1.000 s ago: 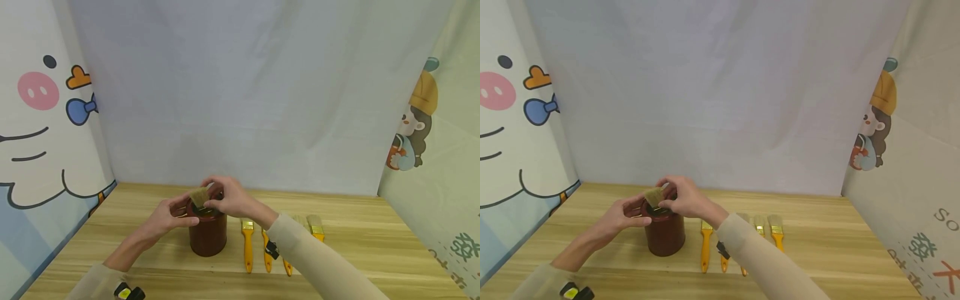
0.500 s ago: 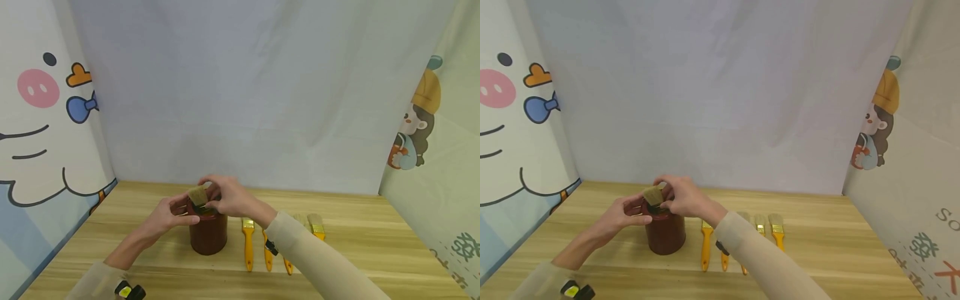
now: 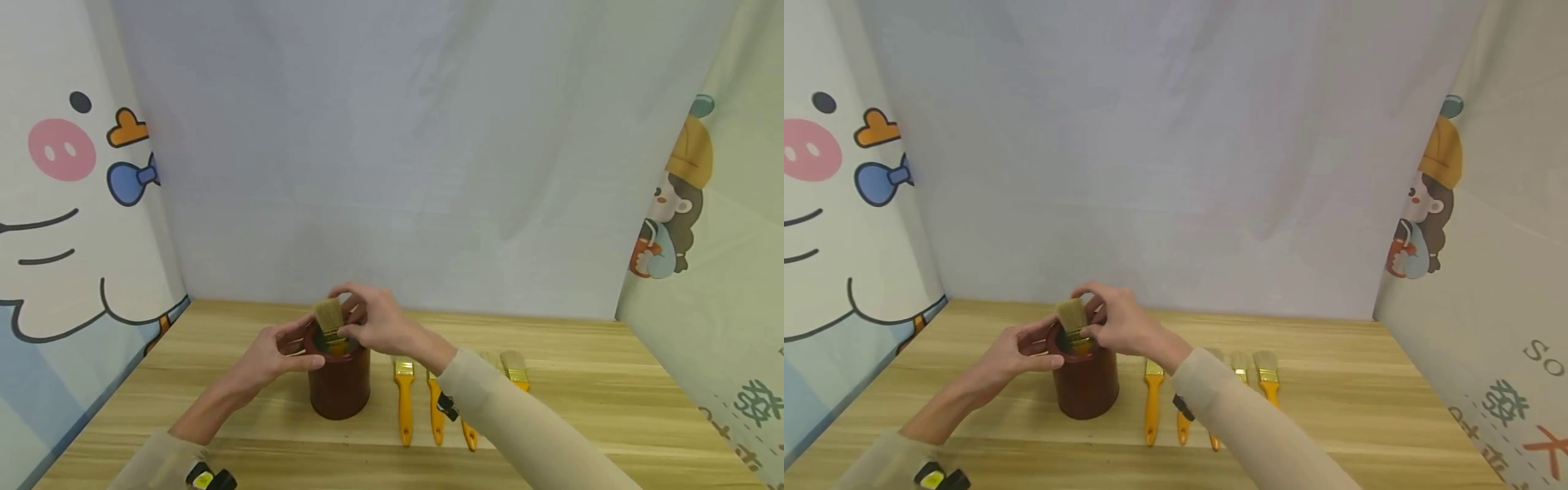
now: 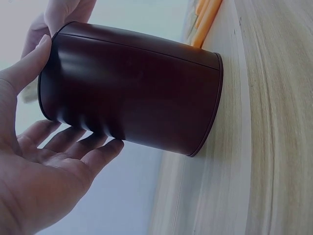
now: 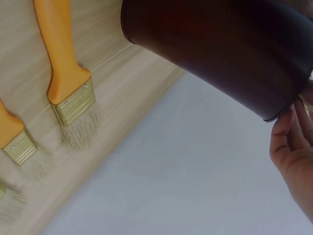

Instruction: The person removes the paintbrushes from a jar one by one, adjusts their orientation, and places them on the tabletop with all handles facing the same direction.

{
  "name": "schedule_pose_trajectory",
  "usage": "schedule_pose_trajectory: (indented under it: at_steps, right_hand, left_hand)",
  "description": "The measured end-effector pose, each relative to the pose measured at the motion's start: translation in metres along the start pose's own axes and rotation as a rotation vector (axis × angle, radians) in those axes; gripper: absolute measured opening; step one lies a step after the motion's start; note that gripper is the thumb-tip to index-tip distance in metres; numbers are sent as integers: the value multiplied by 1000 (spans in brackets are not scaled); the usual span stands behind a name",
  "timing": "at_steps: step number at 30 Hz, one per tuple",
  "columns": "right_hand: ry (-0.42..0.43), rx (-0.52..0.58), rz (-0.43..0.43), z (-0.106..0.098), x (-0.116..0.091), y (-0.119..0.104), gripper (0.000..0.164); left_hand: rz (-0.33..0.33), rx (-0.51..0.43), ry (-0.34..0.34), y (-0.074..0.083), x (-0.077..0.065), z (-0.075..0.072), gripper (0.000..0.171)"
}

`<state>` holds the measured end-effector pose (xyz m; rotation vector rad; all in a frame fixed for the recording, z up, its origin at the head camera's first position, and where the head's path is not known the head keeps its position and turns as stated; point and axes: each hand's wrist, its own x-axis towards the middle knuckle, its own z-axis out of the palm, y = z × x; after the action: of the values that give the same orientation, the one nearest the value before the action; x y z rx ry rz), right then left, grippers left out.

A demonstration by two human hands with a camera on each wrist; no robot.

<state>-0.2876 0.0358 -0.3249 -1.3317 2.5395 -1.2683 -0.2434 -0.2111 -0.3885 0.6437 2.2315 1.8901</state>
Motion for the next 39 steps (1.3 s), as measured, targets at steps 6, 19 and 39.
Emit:
schedule_pose_trajectory:
  at_steps: [6,19,39]
  right_hand:
    - [70,-9,-53,-9,1,-1,49]
    - [166,49,-56,-35,1,-18,50]
    - [297,107,-133,-79,-2,-37,51]
  left_hand:
    - [29,3,3,-2,1,0,83]
    - [61,-2,5,-2,3,1,77]
    - [58,-11,13,-1,1,2,78]
